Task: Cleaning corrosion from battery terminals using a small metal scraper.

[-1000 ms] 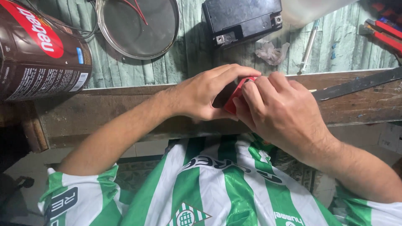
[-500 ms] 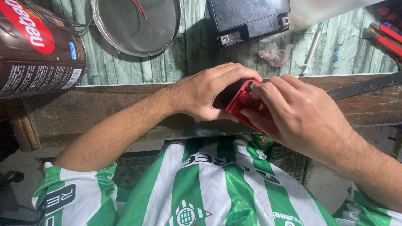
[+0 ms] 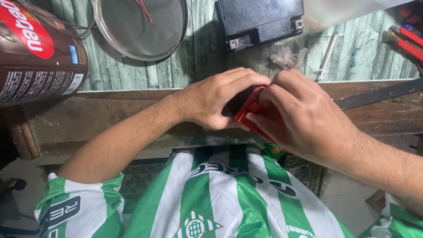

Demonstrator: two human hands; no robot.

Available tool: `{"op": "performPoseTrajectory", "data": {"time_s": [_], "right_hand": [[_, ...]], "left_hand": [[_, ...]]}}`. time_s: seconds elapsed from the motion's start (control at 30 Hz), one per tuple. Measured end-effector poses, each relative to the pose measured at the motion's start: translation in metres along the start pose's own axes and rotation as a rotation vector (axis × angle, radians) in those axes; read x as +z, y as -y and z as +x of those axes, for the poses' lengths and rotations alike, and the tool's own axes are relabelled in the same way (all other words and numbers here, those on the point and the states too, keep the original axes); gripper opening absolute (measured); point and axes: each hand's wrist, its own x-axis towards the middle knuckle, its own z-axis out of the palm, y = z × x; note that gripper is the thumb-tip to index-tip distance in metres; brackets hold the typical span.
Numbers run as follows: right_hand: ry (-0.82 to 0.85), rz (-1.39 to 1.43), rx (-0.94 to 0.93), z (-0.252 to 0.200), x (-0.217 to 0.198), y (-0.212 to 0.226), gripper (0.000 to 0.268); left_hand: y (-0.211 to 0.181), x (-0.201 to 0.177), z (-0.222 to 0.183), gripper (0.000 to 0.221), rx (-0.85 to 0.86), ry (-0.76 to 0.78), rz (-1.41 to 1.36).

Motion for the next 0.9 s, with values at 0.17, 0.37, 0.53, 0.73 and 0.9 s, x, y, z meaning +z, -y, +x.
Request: {"op": "performPoseTrajectory", "data": {"time_s": [0.17, 0.37, 0.53, 0.73, 0.9], "right_hand": [[0.012, -0.262, -0.085, -0.003, 0.007, 0.000, 0.030], [-0.056, -0.091, -0.186, 0.000, 0.009, -0.002, 0.024], [-0.183, -0.023, -0.326, -0.025, 0.017, -0.020, 0.024], [-0.191, 0.088, -0.211, -0.024, -0.015, -0.001, 0.015], [-0.173, 0.069, -0.020, -0.020, -0.016, 0.004, 0.049]], "left_hand": [[0.002, 0.002, 0.000, 0.071, 0.012, -0.009, 0.016], [0.001, 0.002, 0.001, 0.067, 0.036, -0.018, 0.035], [0.003, 0.000, -0.001, 0.067, 0.027, -0.010, -0.009], [-0.003, -0.004, 0.002, 0.064, -0.005, 0.000, -0.035], [-0.001, -0.002, 0.000, 0.066, -0.025, 0.016, -0.049]]}}
